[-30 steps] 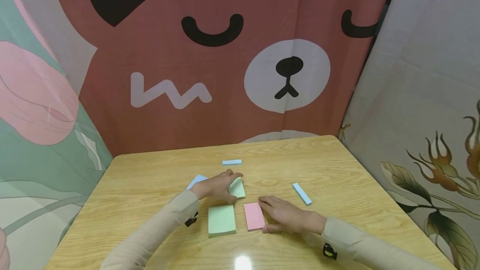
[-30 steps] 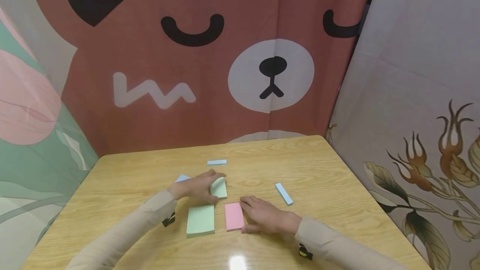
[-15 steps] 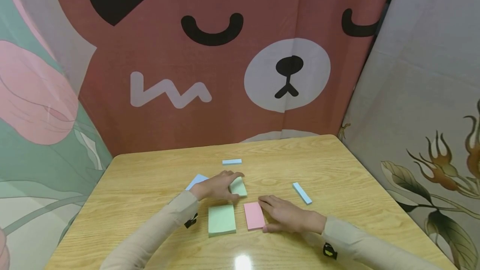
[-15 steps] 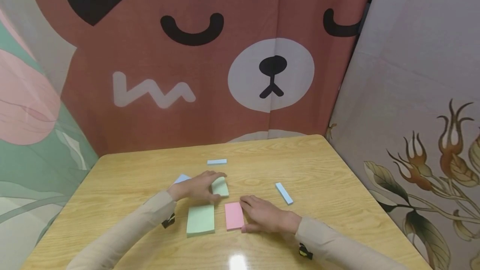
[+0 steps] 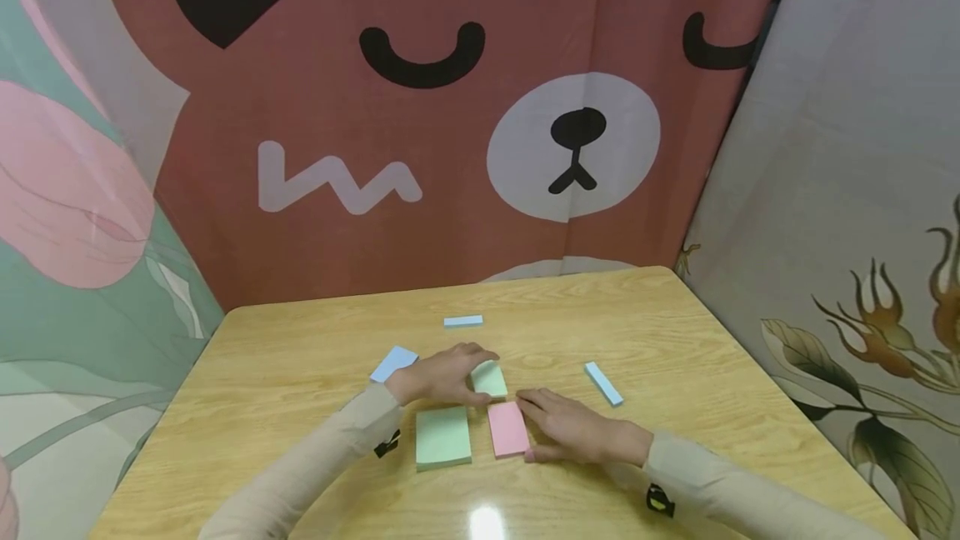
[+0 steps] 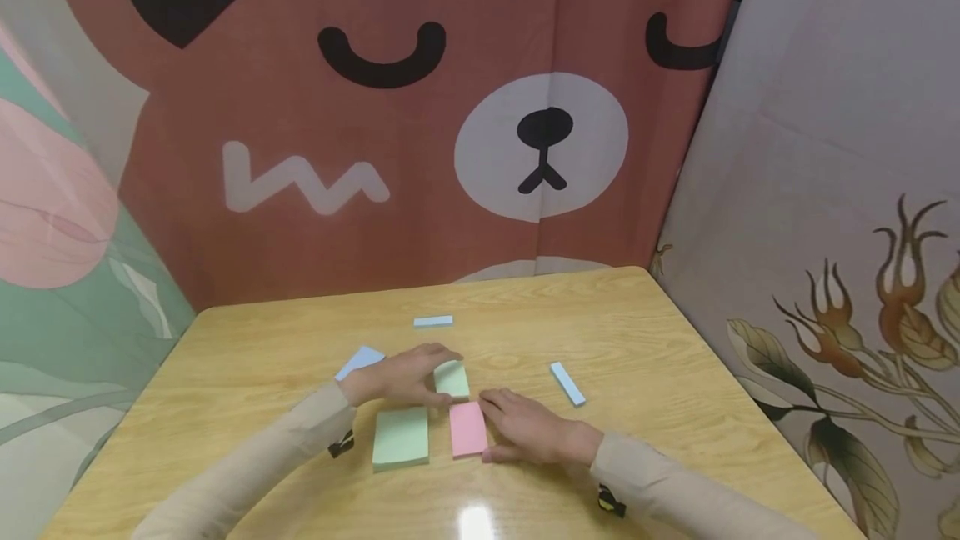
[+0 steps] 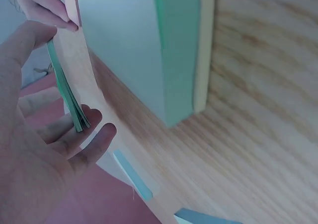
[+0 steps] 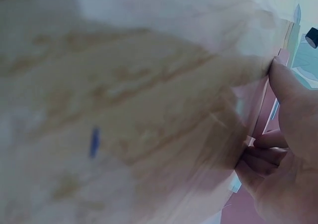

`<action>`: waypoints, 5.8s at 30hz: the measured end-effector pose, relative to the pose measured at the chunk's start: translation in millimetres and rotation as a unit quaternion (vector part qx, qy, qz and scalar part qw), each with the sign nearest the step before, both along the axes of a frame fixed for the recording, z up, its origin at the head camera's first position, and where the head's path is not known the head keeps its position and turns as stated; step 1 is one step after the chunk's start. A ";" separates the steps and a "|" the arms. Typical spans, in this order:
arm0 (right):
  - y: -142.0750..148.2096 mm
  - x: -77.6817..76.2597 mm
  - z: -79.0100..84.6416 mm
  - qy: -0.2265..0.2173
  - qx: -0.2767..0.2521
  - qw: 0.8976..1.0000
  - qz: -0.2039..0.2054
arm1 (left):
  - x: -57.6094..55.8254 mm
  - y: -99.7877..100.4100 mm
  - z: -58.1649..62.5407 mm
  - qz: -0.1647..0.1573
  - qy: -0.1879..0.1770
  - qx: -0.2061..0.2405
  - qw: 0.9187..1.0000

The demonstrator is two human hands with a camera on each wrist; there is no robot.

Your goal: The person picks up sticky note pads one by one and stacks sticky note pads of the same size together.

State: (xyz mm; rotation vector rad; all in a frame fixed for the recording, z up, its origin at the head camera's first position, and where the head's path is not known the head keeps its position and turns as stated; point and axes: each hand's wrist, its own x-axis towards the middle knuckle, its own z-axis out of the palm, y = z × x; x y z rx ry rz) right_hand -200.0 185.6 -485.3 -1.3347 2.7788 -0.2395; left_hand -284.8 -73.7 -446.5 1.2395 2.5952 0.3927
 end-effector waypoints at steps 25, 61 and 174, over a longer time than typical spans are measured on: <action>0.2 2.2 -3.4 -0.015 -0.007 1.000 0.004 | 6.4 19.5 -5.9 -0.029 0.020 -0.059 0.998; 0.0 5.4 0.1 0.019 0.010 1.000 0.010 | 37.6 19.4 -10.6 -0.084 0.059 -0.056 0.993; 3.5 -17.6 6.8 -0.061 -0.030 0.998 0.001 | 52.8 21.9 -16.0 -0.104 0.141 -0.085 0.981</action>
